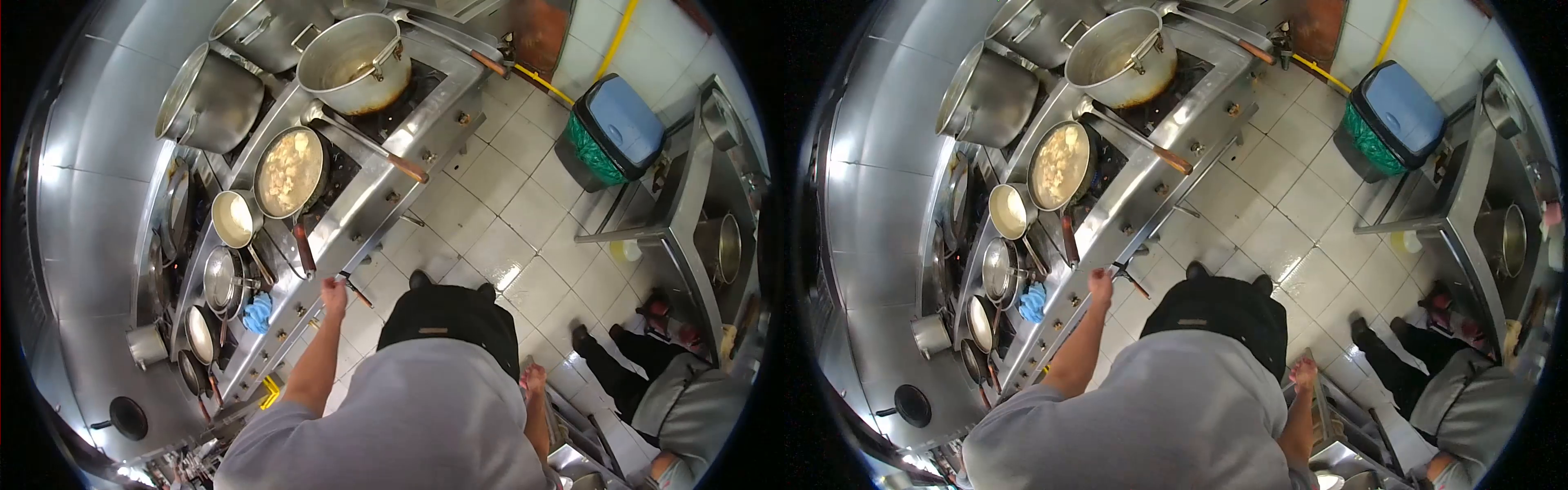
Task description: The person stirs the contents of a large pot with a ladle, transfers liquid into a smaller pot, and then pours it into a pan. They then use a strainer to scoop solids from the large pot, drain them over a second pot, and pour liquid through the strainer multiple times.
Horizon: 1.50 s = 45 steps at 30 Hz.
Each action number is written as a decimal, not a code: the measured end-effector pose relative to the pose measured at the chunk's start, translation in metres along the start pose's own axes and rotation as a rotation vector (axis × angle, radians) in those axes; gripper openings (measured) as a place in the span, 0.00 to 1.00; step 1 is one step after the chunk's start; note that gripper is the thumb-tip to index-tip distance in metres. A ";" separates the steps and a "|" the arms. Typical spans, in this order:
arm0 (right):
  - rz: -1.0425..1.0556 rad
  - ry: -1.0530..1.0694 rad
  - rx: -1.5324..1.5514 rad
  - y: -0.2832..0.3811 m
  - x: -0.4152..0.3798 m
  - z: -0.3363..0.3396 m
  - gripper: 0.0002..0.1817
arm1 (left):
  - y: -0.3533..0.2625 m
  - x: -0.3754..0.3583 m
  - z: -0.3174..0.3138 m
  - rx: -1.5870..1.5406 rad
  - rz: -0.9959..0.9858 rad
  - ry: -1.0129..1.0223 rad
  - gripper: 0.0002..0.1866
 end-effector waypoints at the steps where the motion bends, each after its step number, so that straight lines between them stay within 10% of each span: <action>1: 0.030 0.006 0.014 -0.006 -0.006 0.001 0.14 | -0.012 -0.008 -0.021 -0.016 0.069 0.045 0.22; 9: 0.036 -0.106 -0.082 -0.016 -0.054 0.032 0.18 | 0.094 0.098 -0.091 0.024 0.229 -0.147 0.29; 14: -0.116 -0.154 -0.106 -0.083 -0.082 0.056 0.21 | 0.017 0.070 -0.124 -0.237 0.381 -0.072 0.20; 22: -0.221 -0.161 -0.164 -0.144 -0.116 0.051 0.20 | 0.066 0.103 -0.125 -0.235 0.253 -0.134 0.14; 45: -0.243 -0.136 -0.173 -0.114 -0.111 0.043 0.22 | 0.044 0.087 -0.132 -0.284 0.355 -0.060 0.16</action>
Point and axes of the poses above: each hand's wrist, its own x-axis towards the middle knuckle, its own z-axis out of the back of the hand, y = z × x, the point moved 8 cm from there along x, towards the middle knuckle, and after that the axes turned 15 degrees about -x, right-handed, at the moved point
